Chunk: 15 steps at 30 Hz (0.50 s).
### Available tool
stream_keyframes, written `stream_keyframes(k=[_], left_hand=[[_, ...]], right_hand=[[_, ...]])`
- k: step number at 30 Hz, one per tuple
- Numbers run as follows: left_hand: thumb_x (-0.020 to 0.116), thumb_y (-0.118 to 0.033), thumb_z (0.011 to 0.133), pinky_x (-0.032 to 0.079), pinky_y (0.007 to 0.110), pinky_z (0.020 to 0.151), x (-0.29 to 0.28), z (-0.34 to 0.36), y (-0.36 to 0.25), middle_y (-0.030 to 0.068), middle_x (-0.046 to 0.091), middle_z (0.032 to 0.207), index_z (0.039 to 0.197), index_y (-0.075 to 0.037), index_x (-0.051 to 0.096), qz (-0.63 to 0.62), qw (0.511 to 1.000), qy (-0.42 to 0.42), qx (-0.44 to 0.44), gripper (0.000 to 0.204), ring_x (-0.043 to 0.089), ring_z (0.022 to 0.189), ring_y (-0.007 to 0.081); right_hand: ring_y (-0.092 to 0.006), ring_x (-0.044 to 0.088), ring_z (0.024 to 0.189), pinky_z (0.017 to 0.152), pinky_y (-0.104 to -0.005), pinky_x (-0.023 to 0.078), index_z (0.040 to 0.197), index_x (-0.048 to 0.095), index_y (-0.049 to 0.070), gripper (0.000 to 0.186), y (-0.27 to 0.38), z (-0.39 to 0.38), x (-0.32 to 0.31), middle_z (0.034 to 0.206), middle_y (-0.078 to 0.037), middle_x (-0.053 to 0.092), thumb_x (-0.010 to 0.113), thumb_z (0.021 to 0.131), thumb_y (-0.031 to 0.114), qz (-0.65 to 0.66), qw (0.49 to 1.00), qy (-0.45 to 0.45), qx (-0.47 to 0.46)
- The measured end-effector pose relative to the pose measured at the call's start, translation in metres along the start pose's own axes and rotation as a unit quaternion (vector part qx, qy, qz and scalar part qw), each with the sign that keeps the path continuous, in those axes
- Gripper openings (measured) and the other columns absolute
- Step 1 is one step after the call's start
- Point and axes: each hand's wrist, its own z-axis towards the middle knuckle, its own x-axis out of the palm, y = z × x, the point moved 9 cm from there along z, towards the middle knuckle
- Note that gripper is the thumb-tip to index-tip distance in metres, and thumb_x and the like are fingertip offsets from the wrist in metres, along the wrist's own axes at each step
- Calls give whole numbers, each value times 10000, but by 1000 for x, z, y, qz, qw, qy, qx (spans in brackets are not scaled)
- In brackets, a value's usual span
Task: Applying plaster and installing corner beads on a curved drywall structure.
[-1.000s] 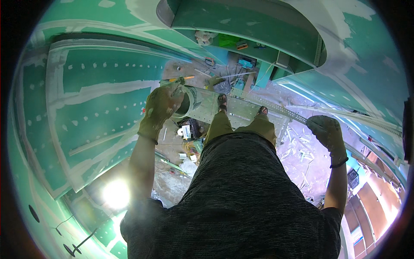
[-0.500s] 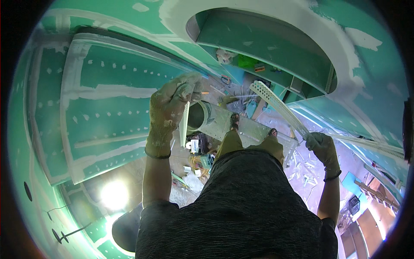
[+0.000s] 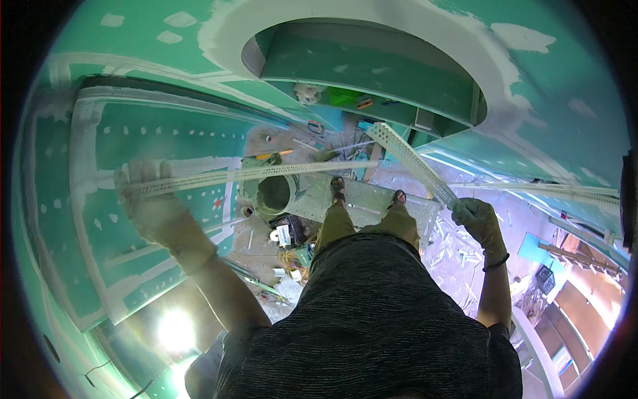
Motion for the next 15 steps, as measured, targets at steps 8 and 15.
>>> stream_keyframes(k=[8, 15], left_hand=[[440, -296, 1126, 435, 642, 1195, -110, 26, 96, 199, 375, 1659, 1614, -45, 322, -52, 985, -104, -128, 562, 425, 1500, 404], [470, -241, 1101, 426, 665, 1193, -175, 14, 197, 191, 377, 1660, 1585, -36, 388, -56, 968, -127, -209, 532, 439, 1489, 408]], right_hand=[[-92, 628, 722, 691, -265, 538, 1114, 763, -34, 387, -38, -21, 0, 814, -23, 708, 642, 1074, 332, 95, 993, -45, 51], [-86, 613, 758, 708, -254, 503, 1137, 745, -51, 325, -40, -27, 16, 863, -14, 706, 685, 1055, 258, 150, 982, -61, 94]])
